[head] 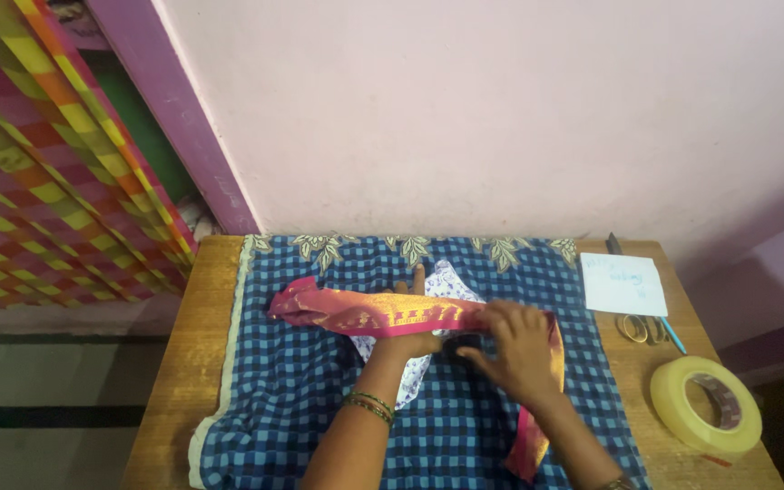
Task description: The person folds a white floral-patterned paper around a small rectangular item on a table, creases the edges, and then wraps a pink and gold ribbon around the bundle. The person does not tie the ribbon or apply tape in the clip.
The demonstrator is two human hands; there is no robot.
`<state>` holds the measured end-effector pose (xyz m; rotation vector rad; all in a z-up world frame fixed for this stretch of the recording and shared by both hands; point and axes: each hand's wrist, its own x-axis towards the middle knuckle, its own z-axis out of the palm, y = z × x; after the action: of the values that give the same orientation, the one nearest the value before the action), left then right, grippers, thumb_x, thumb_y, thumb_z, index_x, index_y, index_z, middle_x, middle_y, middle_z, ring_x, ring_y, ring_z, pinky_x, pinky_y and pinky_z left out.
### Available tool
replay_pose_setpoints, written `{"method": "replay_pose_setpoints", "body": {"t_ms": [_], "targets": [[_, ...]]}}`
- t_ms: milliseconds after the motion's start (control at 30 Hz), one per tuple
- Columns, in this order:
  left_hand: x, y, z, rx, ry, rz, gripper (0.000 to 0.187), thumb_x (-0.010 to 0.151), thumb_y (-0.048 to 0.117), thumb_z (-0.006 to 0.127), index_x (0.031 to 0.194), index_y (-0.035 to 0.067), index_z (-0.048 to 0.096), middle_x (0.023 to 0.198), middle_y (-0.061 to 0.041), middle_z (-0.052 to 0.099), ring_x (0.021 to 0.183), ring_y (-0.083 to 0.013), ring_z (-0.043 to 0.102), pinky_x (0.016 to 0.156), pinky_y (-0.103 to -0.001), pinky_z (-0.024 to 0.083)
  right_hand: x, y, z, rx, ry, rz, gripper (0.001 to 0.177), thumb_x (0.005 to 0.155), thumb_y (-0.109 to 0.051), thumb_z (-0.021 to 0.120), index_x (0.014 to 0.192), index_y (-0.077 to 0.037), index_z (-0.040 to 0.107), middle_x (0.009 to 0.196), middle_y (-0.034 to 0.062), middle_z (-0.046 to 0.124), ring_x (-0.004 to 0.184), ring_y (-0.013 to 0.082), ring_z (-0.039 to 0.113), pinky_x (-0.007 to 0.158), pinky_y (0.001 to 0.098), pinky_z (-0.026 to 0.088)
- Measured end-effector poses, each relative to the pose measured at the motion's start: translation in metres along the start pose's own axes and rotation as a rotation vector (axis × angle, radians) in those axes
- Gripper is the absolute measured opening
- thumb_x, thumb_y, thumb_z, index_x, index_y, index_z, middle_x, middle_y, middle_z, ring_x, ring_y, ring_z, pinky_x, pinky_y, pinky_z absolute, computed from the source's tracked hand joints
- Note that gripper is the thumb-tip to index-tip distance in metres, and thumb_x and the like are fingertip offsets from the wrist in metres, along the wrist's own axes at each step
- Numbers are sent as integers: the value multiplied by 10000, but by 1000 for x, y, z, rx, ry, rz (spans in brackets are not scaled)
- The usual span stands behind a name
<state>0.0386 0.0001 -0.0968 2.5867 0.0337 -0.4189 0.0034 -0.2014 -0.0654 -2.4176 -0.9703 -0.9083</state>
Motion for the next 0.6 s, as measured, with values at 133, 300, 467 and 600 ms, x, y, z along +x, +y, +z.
{"method": "replay_pose_setpoints", "body": {"t_ms": [133, 300, 467, 600], "targets": [[1, 0, 0, 202, 19, 136, 926, 799, 475, 777, 1552, 262, 281, 1683, -245, 114, 1450, -511, 279, 1178, -623, 248, 8, -16, 12, -61, 65, -66, 382, 788, -237, 769, 1129, -114, 651, 1143, 71, 677, 1100, 297, 602, 958, 462, 440], [9, -8, 12, 230, 100, 223, 697, 860, 476, 684, 1509, 314, 489, 1710, -204, 107, 1409, -490, 334, 1163, -631, 264, 13, -16, 17, 43, -57, -54, 264, 828, -292, 766, 1016, -112, 725, 1000, 56, 686, 935, 289, 602, 835, 461, 445], [16, -12, 19, 104, 75, 184, 901, 796, 537, 773, 1553, 266, 366, 1668, -195, 67, 1428, -520, 256, 1160, -651, 216, 18, -3, 15, 233, -46, 187, 130, 915, -182, 702, 1010, -106, 746, 1001, 72, 701, 956, 283, 632, 864, 414, 474], [15, -8, 12, 197, 27, 212, 805, 772, 404, 791, 1503, 336, 458, 1703, -187, -26, 1479, -528, 189, 1170, -646, 196, 43, 20, 23, 345, -169, 59, 179, 916, -146, 682, 1069, -116, 771, 1032, 64, 752, 945, 274, 661, 859, 399, 486]]}}
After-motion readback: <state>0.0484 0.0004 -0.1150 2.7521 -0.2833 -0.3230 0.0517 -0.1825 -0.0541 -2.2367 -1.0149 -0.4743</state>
